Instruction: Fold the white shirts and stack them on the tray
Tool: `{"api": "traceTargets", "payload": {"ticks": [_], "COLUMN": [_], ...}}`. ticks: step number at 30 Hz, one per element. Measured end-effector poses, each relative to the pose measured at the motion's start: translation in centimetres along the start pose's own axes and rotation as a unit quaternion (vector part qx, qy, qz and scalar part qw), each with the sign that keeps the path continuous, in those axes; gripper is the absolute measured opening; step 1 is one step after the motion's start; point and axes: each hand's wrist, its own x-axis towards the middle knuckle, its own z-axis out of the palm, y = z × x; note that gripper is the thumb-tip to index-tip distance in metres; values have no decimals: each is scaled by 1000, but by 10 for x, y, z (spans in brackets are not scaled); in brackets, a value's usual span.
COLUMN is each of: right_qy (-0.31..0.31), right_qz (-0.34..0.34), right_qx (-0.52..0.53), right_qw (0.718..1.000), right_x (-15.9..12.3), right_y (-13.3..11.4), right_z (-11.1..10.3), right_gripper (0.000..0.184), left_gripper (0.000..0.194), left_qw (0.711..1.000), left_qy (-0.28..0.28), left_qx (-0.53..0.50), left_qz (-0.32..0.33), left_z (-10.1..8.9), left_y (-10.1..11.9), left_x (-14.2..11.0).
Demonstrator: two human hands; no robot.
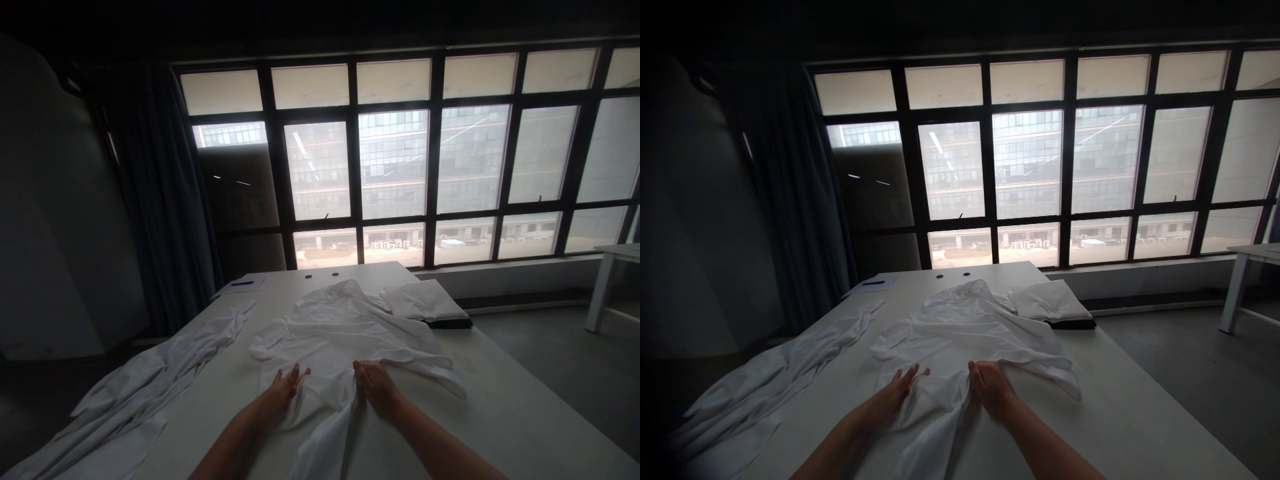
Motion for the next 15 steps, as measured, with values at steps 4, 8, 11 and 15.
{"api": "traceTargets", "payload": {"ticks": [4, 8, 11, 15], "right_qy": [-24, -90, -183, -279], "right_qz": [-22, -25, -1, 11], "right_qx": [-9, -55, -101, -147], "right_qw": [999, 994, 978, 949], "right_x": [-2, -7, -13, -24], "right_y": [-8, -20, -25, -29], "right_z": [-2, -7, -11, -10], "right_gripper": [34, 24, 57, 96], "left_gripper": [51, 60, 96, 150], "left_qw": [997, 995, 991, 981], "left_qy": [-69, -100, -118, -163], "left_qx": [-10, 20, 66, 85], "left_qz": [16, 14, -17, -56], "left_z": [-9, -12, -10, -9], "left_y": [5, 18, 25, 28], "left_x": [-5, -13, -16, -19]}}
